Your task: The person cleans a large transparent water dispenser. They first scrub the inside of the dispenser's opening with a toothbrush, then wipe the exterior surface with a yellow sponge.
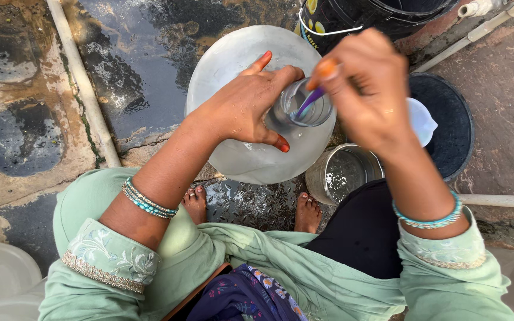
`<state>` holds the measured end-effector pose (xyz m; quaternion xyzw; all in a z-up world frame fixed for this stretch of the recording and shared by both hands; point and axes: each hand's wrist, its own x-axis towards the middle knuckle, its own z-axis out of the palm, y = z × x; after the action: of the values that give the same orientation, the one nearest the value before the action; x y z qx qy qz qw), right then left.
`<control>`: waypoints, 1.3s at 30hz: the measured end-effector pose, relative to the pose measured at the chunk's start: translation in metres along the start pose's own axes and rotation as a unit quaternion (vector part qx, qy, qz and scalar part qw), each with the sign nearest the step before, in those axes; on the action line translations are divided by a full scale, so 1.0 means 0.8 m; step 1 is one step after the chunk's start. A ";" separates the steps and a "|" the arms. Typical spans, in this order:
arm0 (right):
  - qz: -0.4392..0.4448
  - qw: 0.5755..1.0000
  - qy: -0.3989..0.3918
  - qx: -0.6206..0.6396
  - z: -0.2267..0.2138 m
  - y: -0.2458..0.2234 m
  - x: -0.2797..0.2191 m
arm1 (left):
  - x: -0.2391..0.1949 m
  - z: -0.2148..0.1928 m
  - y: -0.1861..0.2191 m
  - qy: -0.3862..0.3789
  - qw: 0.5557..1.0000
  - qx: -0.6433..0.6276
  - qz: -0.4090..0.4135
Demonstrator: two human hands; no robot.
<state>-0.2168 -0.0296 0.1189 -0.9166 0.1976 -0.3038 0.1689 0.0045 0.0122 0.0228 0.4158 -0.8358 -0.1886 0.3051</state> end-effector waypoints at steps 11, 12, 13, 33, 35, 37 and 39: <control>0.007 0.998 0.052 0.020 0.005 0.010 -0.014 | -0.010 0.012 -0.001 0.060 0.996 0.056 0.017; 0.006 0.999 0.035 0.028 0.013 0.018 -0.013 | -0.009 0.011 -0.002 0.059 0.996 0.059 0.025; 0.004 0.999 0.018 0.036 0.020 0.025 -0.012 | -0.008 0.010 -0.003 0.050 0.997 0.056 0.015; -0.069 0.996 0.056 -0.001 -0.013 0.015 -0.003 | -0.005 0.007 -0.015 0.072 0.996 0.058 0.011; -0.065 0.991 0.114 0.024 -0.041 -0.007 -0.013 | -0.004 0.007 -0.014 0.060 0.997 0.053 -0.007; -0.052 0.988 0.144 0.031 -0.058 -0.022 -0.021 | -0.004 0.007 -0.013 0.055 0.997 0.050 -0.012; -0.057 0.990 0.126 0.002 -0.057 -0.023 -0.021 | -0.004 0.006 -0.013 0.057 0.997 0.047 -0.002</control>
<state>-0.2530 -0.0146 0.1528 -0.8805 0.1639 -0.4261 0.1273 0.0087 0.0091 0.0123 0.4411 -0.8243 -0.1253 0.3320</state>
